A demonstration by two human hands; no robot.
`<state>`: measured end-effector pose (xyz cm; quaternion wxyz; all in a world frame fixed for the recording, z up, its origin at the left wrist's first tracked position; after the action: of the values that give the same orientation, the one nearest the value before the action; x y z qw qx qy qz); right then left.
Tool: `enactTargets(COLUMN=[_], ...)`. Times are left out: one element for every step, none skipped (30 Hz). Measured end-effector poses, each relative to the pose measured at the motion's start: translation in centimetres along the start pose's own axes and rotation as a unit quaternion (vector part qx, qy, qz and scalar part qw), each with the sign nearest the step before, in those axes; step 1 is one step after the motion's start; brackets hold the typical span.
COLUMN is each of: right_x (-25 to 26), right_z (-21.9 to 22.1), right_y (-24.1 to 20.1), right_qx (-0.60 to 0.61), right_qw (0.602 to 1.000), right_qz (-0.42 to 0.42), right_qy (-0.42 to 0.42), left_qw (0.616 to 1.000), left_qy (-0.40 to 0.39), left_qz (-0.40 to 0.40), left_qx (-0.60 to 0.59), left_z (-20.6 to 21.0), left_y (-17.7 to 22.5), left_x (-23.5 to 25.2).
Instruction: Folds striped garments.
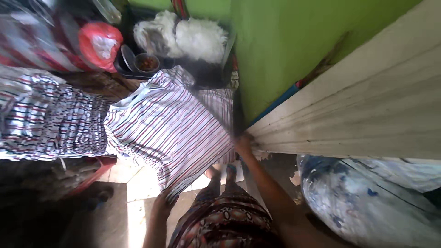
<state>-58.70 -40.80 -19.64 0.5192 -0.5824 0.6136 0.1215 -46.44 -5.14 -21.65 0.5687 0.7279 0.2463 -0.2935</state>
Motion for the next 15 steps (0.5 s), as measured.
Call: enactTargets(right_x=[0.4,0.6,0.6,0.6,0.8,0.9,1.1,1.2,1.2,1.1,0.8,0.1,-0.8,-1.8,-2.6], right_z=[0.3,0.5,0.6,0.6,0.6,0.6,0.4,0.1,-0.3,-0.7,-1.2,-1.8,-2.5,-3.2,-3.8], right_y=[0.1,0.0,-0.1,-0.3,-0.5,-0.7,-0.9,-1.4,-1.9,-2.4,-2.9,-3.4,-4.0,-4.3,-4.3], right_qx=[-0.007,-0.002,0.009,0.016,0.022,0.022,0.012,-0.013,-0.044,-0.07,-0.089,-0.099,-0.101,-0.094,-0.081], right_qw=[1.0,1.0,1.0,0.999,0.999,0.999,0.998,0.997,0.995,0.992,0.989,0.987,0.986,0.985,0.985], right_qz=[0.002,0.007,0.01,0.018,0.023,0.026,0.026,0.021,0.014,0.001,-0.016,-0.039,-0.068,-0.095,-0.111], right_qy=[-0.006,-0.015,-0.021,-0.028,-0.034,-0.042,-0.058,-0.076,-0.094,-0.108,-0.115,-0.119,-0.118,-0.112,-0.101], left_qw=[1.0,1.0,1.0,1.0,1.0,1.0,1.0,1.0,1.0,1.0,0.999,0.999,0.999,0.999,0.998], left_qy=[0.001,0.001,0.001,0.002,0.003,0.006,0.009,0.011,0.01,0.01,0.011,0.013,0.011,0.012,0.015], left_qz=[-0.001,0.001,0.003,0.006,0.006,0.008,0.01,0.013,0.017,0.022,0.028,0.032,0.036,0.04,0.042], left_qx=[-0.002,-0.002,-0.002,0.0,-0.002,-0.001,-0.001,-0.002,-0.003,-0.007,-0.011,-0.019,-0.027,-0.032,-0.038], left_z=[0.0,0.1,0.1,0.2,0.2,0.2,0.2,0.2,0.1,0.0,0.0,-0.1,-0.1,-0.2,-0.3], left_y=[0.0,0.0,-0.1,-0.1,-0.2,-0.2,-0.1,-0.1,-0.2,-0.3,-0.4,-0.3,-0.2,-0.1,0.0], left_x=[0.0,0.0,0.0,0.0,0.0,-0.1,-0.2,-0.2,-0.2,-0.2,-0.2,-0.2,-0.4,-0.5,-0.7])
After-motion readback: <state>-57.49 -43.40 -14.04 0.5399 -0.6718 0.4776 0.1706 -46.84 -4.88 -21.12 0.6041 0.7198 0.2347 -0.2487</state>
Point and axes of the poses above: each hand's wrist, its own x-axis towards the middle knuckle, its own z-axis out of the palm, y = z × x, the point moved 2 cm from there along x, towards the middle knuckle, and after that the axes turned 13 degrees about z, right-handed, at the moved point
